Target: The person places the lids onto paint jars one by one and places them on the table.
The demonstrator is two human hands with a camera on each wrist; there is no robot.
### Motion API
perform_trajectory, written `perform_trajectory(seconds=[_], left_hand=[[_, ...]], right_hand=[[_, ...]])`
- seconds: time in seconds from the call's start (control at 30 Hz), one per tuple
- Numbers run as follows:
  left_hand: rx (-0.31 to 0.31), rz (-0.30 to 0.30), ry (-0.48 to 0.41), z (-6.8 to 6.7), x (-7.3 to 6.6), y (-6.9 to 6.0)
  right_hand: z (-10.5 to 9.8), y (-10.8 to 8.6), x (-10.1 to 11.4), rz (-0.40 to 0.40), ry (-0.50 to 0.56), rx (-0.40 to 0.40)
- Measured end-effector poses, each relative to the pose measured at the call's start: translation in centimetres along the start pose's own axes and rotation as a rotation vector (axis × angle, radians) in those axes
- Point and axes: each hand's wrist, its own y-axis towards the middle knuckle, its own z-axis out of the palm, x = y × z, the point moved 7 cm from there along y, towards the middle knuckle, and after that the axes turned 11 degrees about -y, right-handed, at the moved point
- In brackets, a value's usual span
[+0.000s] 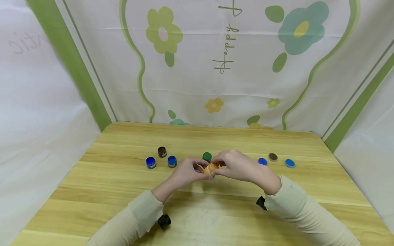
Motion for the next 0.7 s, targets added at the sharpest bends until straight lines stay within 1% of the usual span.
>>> perform_trajectory(seconds=[0.07,0.13,0.3,0.33,0.4,0.53,0.6,0.63,0.7], left_hand=[[-0.005,0.014,0.008,0.03,-0.03,-0.01],[-0.008,0.021,0.006,0.02,-0.05,-0.04],[-0.002,0.014,0.001,-0.02,0.07,-0.14],[-0.002,0.018,0.004,0.01,0.04,-0.15],[-0.008,0.020,0.010,0.06,-0.10,-0.16],[-0.028,0.034,0.021,0.13,-0.48,-0.11],[-0.037,0.040,0.027,0.12,-0.64,-0.08],[-0.039,0.042,0.024,0.10,-0.68,-0.07],[-0.039,0.043,0.014,0.09,-0.74,-0.12]], right_hand=[[0.08,-0.02,-0.11,0.019,0.012,0.000],[0.06,-0.10,-0.12,0.007,0.002,-0.008],[0.04,-0.33,0.37,-0.115,-0.008,-0.011],[0.06,-0.35,0.43,-0.129,-0.001,-0.010],[0.02,-0.38,0.40,-0.118,0.006,-0.015],[-0.15,-0.31,-0.04,-0.034,0.008,-0.044],[-0.30,-0.33,-0.17,-0.006,-0.003,-0.058],[-0.37,-0.33,-0.15,-0.007,-0.006,-0.063],[-0.43,-0.37,0.03,-0.046,-0.014,-0.072]])
